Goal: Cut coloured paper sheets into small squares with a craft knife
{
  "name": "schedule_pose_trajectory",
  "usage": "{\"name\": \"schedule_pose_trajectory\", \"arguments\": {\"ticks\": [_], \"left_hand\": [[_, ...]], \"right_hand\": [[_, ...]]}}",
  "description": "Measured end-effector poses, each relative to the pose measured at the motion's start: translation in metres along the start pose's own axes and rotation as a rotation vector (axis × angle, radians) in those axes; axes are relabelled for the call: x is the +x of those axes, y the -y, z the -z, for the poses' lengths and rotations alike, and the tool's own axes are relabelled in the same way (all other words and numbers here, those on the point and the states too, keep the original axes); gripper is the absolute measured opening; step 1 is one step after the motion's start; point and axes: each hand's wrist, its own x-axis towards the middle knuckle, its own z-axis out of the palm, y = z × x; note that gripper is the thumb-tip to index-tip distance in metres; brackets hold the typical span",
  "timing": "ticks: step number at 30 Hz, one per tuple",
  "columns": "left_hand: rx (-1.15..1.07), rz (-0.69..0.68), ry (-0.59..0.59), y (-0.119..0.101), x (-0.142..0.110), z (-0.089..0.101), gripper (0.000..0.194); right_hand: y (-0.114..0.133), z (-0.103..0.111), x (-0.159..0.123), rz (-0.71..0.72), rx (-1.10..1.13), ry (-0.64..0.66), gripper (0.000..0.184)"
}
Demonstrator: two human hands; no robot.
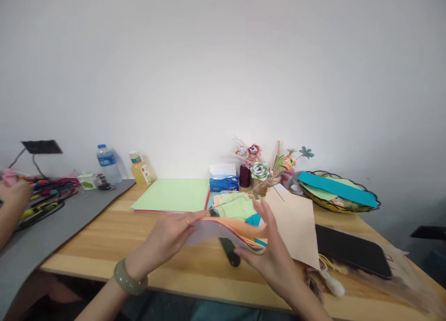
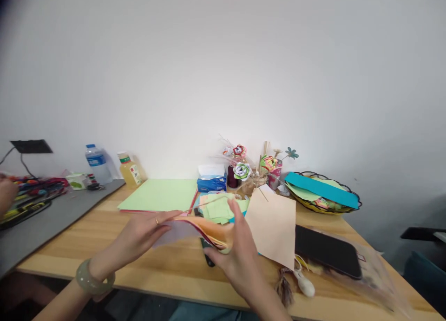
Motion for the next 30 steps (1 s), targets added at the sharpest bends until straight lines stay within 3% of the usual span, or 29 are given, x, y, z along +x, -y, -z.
{"name": "schedule_pose_trajectory", "arguments": {"ticks": [4, 7, 10, 14, 18, 21, 25, 30], "left_hand": [[0.039, -0.026, -0.01, 0.015, -0.014, 0.004, 0.03], [0.135, -0.001, -0.002, 0.033, -0.022, 0.007, 0.027], [0.123, 0.102, -0.045, 0.051, -0.032, 0.01, 0.03], [-0.07, 0.337, -0.272, 0.067, -0.043, 0.008, 0.043], [-0.479, 0.514, -0.466, 0.073, -0.046, -0.005, 0.07], [-0.783, 0.541, -0.589, 0.075, -0.041, -0.016, 0.077], [-1.012, 0.477, -0.52, 0.079, -0.034, -0.023, 0.078], [-1.015, 0.638, -0.359, 0.078, -0.03, -0.023, 0.079]], "right_hand": [[-0.001, -0.033, 0.006, -0.152, 0.092, 0.122, 0.043], [-0.004, -0.039, 0.008, -0.167, 0.117, 0.134, 0.025], [-0.008, -0.037, 0.005, -0.192, 0.115, 0.148, 0.027], [-0.019, -0.039, -0.006, -0.269, 0.182, 0.103, 0.044], [-0.029, -0.05, -0.014, -0.335, 0.351, 0.095, 0.052], [-0.029, -0.057, -0.012, -0.377, 0.351, 0.045, 0.05], [-0.029, -0.056, -0.005, -0.439, 0.31, 0.008, 0.041], [-0.033, -0.043, -0.009, -0.492, 0.299, 0.019, 0.038]]}}
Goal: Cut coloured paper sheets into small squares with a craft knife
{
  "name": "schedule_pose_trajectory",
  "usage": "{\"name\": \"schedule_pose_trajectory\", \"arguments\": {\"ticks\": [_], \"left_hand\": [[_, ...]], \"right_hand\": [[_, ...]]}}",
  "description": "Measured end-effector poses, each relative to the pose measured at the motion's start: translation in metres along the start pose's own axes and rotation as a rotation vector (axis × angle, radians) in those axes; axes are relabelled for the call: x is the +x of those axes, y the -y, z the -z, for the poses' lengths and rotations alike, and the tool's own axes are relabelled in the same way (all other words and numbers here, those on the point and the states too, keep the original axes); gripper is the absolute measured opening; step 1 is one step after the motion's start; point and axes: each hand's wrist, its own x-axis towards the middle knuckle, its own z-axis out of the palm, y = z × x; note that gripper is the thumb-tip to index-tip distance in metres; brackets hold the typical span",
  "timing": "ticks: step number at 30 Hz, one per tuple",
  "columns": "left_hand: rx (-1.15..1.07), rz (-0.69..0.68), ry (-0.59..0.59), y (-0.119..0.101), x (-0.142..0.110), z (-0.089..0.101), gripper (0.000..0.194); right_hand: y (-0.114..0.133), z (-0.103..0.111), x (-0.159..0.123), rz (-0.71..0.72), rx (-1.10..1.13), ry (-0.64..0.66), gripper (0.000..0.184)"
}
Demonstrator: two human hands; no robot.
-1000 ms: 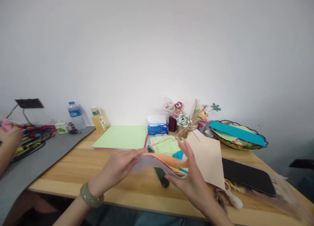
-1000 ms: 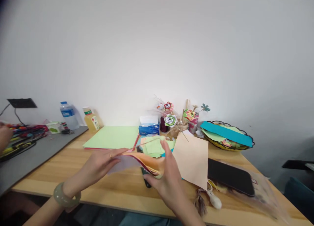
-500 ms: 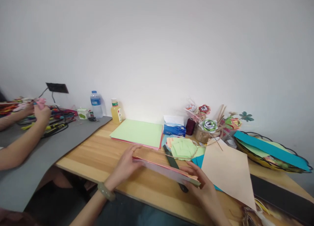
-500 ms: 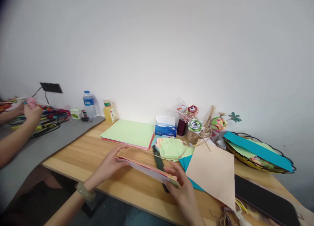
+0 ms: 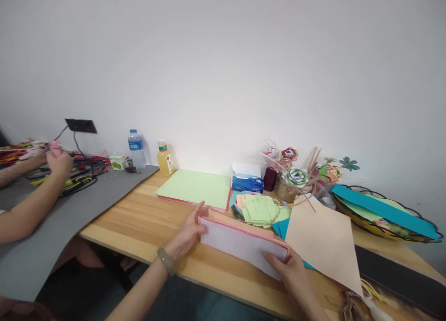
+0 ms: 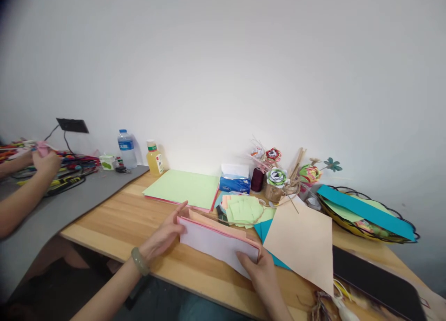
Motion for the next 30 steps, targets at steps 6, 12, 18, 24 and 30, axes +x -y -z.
{"name": "schedule_pose_trajectory", "arguments": {"ticks": [6, 12, 18, 24, 30], "left_hand": [[0.049, 0.069, 0.206, 0.002, -0.002, -0.009, 0.05], [0.154, 0.089, 0.128, 0.022, -0.003, -0.012, 0.034], [0.109, 0.111, 0.153, 0.025, -0.007, -0.024, 0.046], [0.12, 0.124, 0.164, 0.02, -0.011, -0.028, 0.043], [0.179, 0.101, 0.113, 0.019, -0.008, -0.019, 0.04]], "right_hand": [[0.004, 0.012, -0.005, -0.058, 0.017, -0.004, 0.045], [0.007, 0.007, 0.002, -0.101, 0.154, -0.056, 0.046], [0.007, -0.001, 0.009, -0.097, 0.253, -0.298, 0.041], [0.007, 0.005, 0.018, -0.001, 0.343, -0.43, 0.037], [0.025, 0.049, 0.031, 0.121, 0.439, -0.654, 0.038]]}}
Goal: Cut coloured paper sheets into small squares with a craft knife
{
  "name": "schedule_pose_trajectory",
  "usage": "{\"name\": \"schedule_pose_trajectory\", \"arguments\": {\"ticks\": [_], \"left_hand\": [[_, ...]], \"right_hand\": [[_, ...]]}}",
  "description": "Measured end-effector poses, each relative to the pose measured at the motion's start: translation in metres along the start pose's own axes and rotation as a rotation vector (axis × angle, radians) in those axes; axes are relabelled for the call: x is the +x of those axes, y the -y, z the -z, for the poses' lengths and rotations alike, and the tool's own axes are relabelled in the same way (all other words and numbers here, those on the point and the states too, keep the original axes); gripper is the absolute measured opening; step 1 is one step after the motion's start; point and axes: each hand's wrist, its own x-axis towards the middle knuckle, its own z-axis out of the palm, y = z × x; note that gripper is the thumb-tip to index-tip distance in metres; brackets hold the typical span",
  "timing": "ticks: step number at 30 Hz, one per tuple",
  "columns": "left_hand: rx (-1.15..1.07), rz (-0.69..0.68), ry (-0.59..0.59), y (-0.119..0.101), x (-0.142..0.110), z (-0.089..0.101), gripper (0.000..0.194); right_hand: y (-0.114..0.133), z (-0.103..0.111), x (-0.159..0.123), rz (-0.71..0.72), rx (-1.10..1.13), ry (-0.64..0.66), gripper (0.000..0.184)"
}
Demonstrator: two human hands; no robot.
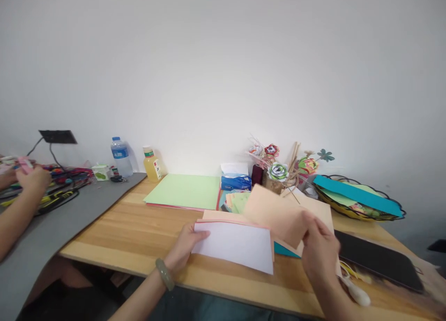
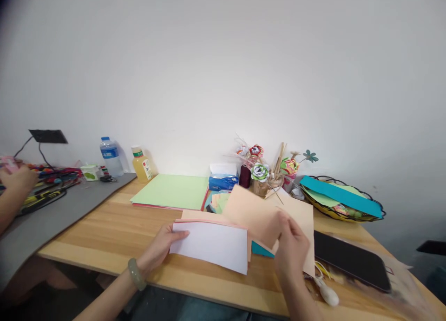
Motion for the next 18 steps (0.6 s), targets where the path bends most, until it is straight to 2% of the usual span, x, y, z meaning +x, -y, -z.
{"name": "schedule_pose_trajectory", "arguments": {"ticks": [2, 4, 5, 7, 9, 11, 14, 18], "left_hand": [[0.015, -0.006, -0.03, 0.001, 0.001, 0.001, 0.04], [0.022, -0.002, -0.066, 0.002, 0.002, 0.0, 0.041], [0.021, 0.001, -0.081, 0.003, 0.002, -0.001, 0.041], [0.01, 0.012, -0.084, 0.005, 0.002, -0.002, 0.041], [-0.015, 0.008, -0.055, 0.006, 0.002, -0.003, 0.041], [-0.038, 0.015, -0.034, 0.008, 0.002, -0.003, 0.042], [-0.04, 0.038, -0.052, 0.009, 0.003, -0.002, 0.044], [-0.066, 0.019, -0.128, 0.008, 0.003, -0.001, 0.046]], "right_hand": [[0.019, 0.006, 0.002, 0.068, 0.067, -0.059, 0.037], [0.034, 0.01, -0.006, 0.082, 0.098, -0.043, 0.036], [0.039, 0.01, -0.012, 0.073, 0.088, 0.009, 0.036], [0.04, 0.009, -0.025, 0.088, -0.031, 0.199, 0.032], [0.03, 0.002, -0.036, 0.16, -0.209, 0.404, 0.028], [0.014, -0.008, -0.041, 0.245, -0.353, 0.539, 0.023], [-0.01, -0.024, -0.041, 0.337, -0.475, 0.638, 0.017], [-0.029, -0.036, -0.039, 0.442, -0.628, 0.743, 0.028]]}}
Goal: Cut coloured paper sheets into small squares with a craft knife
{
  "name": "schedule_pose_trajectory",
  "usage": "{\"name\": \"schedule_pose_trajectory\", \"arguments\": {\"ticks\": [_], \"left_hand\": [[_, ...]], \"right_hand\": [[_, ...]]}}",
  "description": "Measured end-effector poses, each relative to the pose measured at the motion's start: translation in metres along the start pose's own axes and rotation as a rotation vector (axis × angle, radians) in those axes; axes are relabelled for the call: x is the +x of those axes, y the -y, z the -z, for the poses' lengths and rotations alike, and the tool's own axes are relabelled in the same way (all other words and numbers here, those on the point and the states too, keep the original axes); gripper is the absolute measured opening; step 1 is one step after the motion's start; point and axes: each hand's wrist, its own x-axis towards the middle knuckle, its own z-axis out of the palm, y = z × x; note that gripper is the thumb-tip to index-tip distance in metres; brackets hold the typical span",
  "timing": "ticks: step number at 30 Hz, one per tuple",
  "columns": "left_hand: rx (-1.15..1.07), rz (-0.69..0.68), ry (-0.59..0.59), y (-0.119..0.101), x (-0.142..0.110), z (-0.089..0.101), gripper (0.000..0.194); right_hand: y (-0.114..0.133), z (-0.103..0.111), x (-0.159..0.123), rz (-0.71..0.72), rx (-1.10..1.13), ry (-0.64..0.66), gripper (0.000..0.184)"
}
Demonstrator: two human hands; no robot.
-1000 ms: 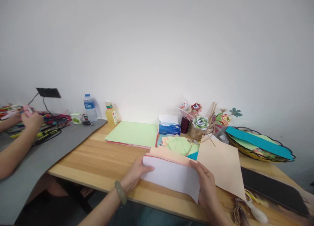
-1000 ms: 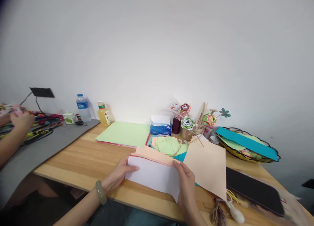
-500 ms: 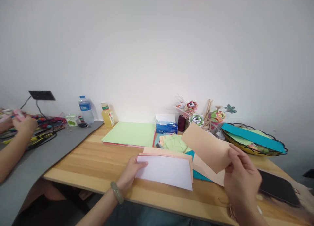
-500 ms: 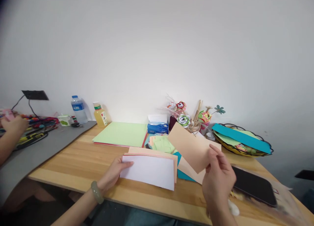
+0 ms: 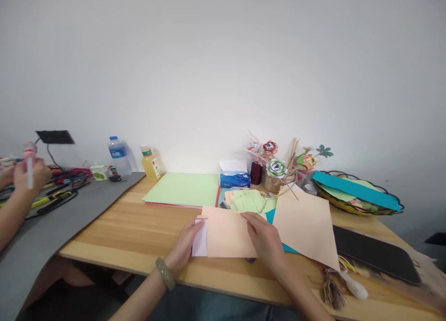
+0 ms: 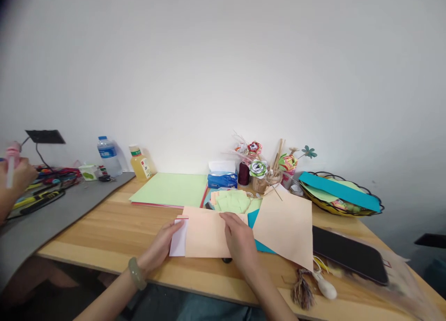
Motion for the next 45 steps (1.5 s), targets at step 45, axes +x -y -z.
{"name": "schedule_pose_trajectory", "arguments": {"ticks": [45], "left_hand": [[0.13, 0.042, 0.039, -0.003, -0.003, -0.004, 0.056]], "right_hand": [[-0.103, 0.179, 0.066, -0.209, -0.867, -0.142, 0.019]]}}
